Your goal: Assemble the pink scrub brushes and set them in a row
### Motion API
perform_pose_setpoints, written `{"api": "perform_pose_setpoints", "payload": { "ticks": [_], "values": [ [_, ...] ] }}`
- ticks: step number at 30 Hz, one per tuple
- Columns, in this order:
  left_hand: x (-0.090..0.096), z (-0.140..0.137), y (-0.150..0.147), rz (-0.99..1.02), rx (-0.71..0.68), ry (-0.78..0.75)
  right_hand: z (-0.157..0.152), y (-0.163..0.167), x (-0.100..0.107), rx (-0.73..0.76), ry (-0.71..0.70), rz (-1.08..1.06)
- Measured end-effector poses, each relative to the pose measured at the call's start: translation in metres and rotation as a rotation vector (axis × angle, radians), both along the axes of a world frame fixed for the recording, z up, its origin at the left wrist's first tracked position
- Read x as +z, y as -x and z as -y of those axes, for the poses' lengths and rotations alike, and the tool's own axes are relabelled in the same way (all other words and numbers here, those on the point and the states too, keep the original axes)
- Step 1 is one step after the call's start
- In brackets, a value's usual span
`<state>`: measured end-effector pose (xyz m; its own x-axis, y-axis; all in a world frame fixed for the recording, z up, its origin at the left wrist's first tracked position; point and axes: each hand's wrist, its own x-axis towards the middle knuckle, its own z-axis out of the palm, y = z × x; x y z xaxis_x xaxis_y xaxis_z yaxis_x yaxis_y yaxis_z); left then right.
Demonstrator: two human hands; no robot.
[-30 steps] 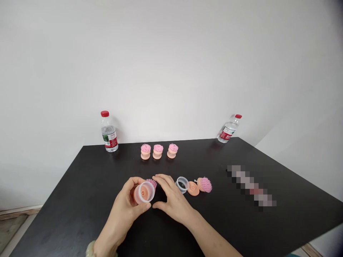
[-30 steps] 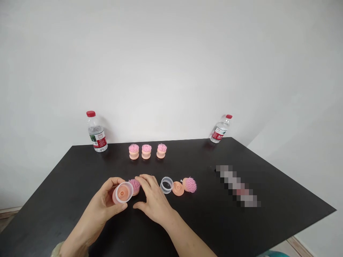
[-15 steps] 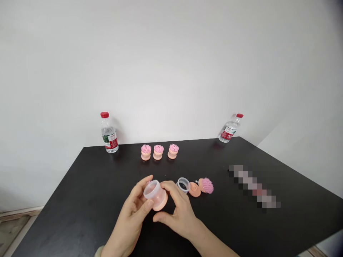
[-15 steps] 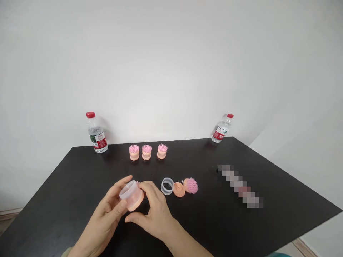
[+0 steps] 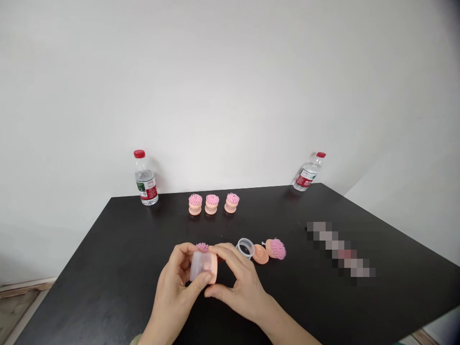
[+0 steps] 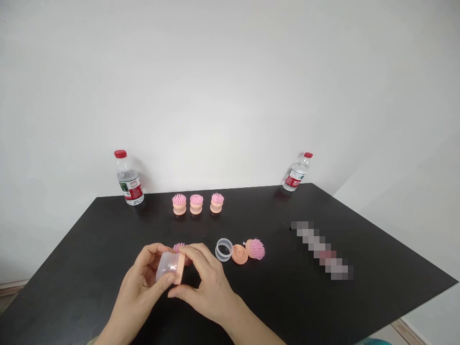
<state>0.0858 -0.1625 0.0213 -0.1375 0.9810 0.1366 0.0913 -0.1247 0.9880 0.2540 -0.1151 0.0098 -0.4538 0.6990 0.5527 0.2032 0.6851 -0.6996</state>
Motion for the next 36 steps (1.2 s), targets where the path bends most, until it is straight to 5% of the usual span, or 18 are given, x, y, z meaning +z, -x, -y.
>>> {"api": "perform_pose_setpoints", "payload": {
  "ticks": [9, 16, 24, 36],
  "values": [
    [-0.002, -0.003, -0.002, -0.064, 0.055, -0.007, 0.000, 0.002, 0.006, 0.008, -0.104, -0.064],
    [-0.010, -0.003, -0.003, 0.194, -0.067, 0.148, 0.005, -0.002, 0.007, 0.102, -0.324, 0.045],
    [-0.004, -0.002, -0.002, 0.222, -0.008, 0.104, -0.001, -0.002, 0.002, 0.121, 0.057, -0.061],
    [-0.002, -0.003, -0.003, 0.224, -0.030, 0.125, -0.003, 0.002, -0.002, 0.136, 0.284, -0.098]
  ]
}}
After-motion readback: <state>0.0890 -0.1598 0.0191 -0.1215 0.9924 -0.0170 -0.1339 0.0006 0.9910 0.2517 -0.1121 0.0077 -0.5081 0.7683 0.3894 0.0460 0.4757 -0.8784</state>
